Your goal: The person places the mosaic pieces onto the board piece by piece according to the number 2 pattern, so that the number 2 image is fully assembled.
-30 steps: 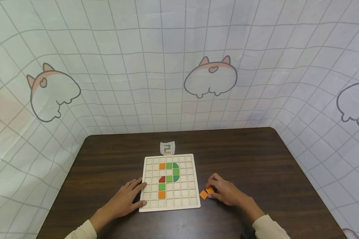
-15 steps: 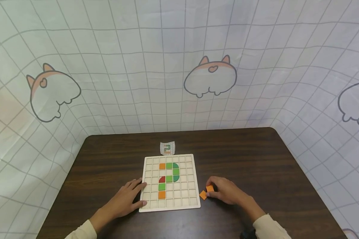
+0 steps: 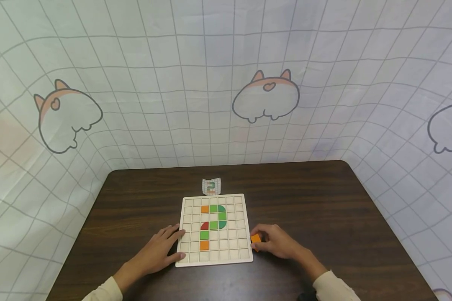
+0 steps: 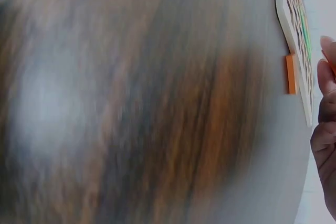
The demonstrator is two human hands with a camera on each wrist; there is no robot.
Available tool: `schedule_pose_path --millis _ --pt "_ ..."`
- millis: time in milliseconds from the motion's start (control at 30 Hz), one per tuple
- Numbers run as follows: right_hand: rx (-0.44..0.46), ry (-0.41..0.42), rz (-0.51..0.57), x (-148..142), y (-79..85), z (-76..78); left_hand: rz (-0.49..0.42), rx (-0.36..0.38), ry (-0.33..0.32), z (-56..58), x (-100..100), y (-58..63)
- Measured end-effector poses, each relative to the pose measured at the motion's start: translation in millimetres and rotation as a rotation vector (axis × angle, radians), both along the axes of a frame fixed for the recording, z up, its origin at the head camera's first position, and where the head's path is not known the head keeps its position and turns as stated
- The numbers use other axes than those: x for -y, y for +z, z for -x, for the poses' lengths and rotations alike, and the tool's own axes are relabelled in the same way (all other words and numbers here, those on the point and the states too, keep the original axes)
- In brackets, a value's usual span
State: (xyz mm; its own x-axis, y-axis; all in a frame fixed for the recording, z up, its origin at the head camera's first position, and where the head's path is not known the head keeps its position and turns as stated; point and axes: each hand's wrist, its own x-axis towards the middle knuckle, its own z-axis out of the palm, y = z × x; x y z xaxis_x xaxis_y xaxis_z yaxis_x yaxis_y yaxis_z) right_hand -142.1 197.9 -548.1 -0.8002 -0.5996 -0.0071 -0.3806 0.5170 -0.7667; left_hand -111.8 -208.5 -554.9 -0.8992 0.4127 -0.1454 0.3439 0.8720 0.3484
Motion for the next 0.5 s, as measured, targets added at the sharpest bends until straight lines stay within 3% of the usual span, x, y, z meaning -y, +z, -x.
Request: schedule_pose_path --millis 500 --pt "0.047 -0.045 0.067 32 -4.4 -0.8 -0.002 0.001 0.000 -0.1 0 -1.0"
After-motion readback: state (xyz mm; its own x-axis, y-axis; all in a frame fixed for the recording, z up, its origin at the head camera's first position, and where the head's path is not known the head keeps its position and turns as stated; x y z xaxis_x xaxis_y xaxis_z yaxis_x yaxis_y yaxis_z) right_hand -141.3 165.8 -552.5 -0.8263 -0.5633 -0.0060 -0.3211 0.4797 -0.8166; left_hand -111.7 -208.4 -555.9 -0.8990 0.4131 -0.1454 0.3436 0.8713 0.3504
